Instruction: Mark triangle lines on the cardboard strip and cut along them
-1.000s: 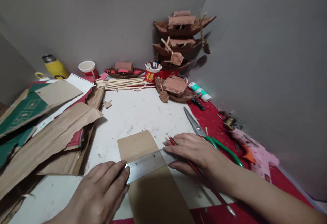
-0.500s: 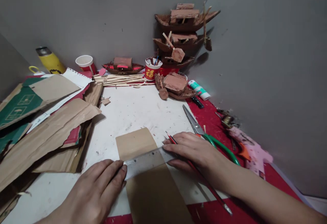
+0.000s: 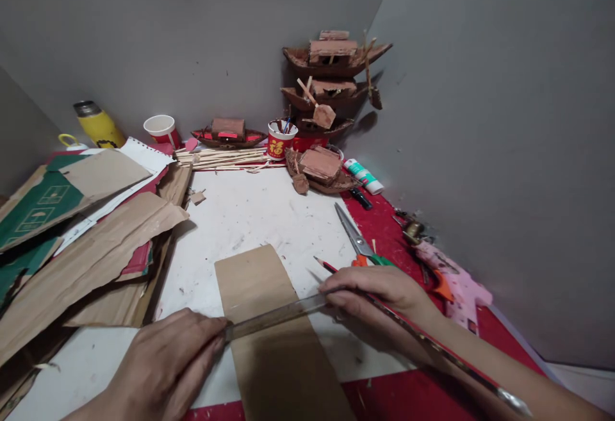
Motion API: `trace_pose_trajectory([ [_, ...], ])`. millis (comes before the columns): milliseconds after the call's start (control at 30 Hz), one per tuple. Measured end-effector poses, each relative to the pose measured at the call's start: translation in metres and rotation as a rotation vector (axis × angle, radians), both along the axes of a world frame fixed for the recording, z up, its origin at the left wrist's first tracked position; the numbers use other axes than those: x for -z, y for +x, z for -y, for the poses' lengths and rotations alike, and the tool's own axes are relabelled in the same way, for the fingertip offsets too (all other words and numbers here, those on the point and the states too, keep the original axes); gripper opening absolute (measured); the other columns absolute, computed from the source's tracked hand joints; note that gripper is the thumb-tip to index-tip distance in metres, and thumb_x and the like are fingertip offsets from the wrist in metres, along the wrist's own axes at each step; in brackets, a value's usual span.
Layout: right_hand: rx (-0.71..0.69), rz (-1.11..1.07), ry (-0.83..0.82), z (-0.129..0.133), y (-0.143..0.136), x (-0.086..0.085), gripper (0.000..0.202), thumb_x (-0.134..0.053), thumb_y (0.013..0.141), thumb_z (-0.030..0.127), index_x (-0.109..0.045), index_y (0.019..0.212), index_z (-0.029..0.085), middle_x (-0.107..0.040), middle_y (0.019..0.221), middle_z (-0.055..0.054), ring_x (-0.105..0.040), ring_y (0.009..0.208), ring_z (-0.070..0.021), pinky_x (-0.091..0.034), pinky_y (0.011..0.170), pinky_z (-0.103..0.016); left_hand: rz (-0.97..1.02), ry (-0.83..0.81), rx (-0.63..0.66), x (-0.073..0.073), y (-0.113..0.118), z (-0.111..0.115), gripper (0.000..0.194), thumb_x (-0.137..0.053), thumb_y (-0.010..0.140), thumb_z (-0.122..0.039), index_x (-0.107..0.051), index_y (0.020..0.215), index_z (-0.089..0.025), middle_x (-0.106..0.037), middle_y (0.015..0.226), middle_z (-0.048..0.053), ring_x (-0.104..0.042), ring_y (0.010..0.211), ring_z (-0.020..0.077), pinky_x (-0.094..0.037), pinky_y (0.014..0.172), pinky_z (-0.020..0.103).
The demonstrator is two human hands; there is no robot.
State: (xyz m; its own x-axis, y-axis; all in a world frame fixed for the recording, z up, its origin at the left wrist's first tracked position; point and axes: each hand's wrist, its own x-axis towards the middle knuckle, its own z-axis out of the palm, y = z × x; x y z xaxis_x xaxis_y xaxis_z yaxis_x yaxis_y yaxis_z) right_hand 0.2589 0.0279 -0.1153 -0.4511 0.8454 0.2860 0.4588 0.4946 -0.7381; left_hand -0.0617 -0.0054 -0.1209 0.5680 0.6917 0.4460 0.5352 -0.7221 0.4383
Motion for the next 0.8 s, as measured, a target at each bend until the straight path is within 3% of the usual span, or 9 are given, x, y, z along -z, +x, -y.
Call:
trace_pose_trajectory([
  [67,0.066,-0.005,-0.099,0.000,-0.001,-0.001,0.030,-0.055,0.097,0.040,-0.073,0.082,0.023,-0.072,0.063,-0.003,-0.067,0.052,-0.0160,-0.052,0.049,-0.024,0.018,-0.031,-0.043,-0.002,0.000,-0.002,0.017,-0.050,0.102,-0.025,-0.059,0.116,-0.023,-0.074,0.086,0.000,-0.071,0.075,0.0135,-0.058,0.068,0.019],
  [133,0.060,-0.014,-0.058,-0.002,-0.001,0.003,0.026,-0.057,0.097,0.039,-0.074,0.087,0.022,-0.074,0.069,-0.004,-0.070,0.058,-0.0174,-0.054,0.054,-0.025,-0.036,0.022,-0.022,-0.001,-0.004,-0.001,0.020,-0.049,0.102,-0.024,-0.059,0.119,-0.022,-0.075,0.093,0.002,-0.071,0.081,0.0146,-0.058,0.072,0.020],
  [300,-0.076,0.084,0.210,-0.010,0.005,0.015,0.019,-0.052,0.100,0.018,-0.068,0.108,0.024,-0.075,0.088,-0.007,-0.070,0.077,-0.0180,-0.054,0.067,-0.029,-0.299,0.259,0.011,0.004,-0.012,0.009,0.040,-0.027,0.107,-0.024,-0.057,0.132,-0.018,-0.073,0.118,0.009,-0.066,0.107,0.0227,-0.054,0.092,0.034],
  [400,-0.147,0.246,0.224,-0.011,0.008,0.012,0.023,-0.052,0.098,0.014,-0.065,0.115,0.022,-0.073,0.097,-0.011,-0.068,0.091,-0.0217,-0.054,0.077,-0.035,-0.418,0.308,-0.002,0.004,-0.005,0.016,0.047,-0.019,0.108,-0.024,-0.061,0.129,-0.018,-0.071,0.125,0.006,-0.063,0.114,0.0223,-0.051,0.094,0.035],
  [533,-0.203,0.340,0.178,-0.006,0.011,0.007,0.034,-0.062,0.094,0.018,-0.058,0.128,0.020,-0.067,0.117,-0.015,-0.061,0.110,-0.0262,-0.050,0.090,-0.040,-0.531,0.332,0.026,0.002,0.002,0.016,0.048,-0.023,0.109,-0.034,-0.066,0.124,-0.018,-0.069,0.129,0.004,-0.063,0.115,0.0228,-0.050,0.090,0.034],
  [800,-0.258,0.277,0.102,-0.006,0.009,0.014,0.031,-0.059,0.097,0.015,-0.056,0.128,0.021,-0.065,0.106,-0.009,-0.057,0.097,-0.0211,-0.045,0.082,-0.035,-0.538,0.427,0.051,0.009,0.009,0.012,0.038,-0.034,0.107,-0.026,-0.070,0.115,-0.017,-0.073,0.122,0.003,-0.066,0.109,0.0187,-0.044,0.091,0.031],
])
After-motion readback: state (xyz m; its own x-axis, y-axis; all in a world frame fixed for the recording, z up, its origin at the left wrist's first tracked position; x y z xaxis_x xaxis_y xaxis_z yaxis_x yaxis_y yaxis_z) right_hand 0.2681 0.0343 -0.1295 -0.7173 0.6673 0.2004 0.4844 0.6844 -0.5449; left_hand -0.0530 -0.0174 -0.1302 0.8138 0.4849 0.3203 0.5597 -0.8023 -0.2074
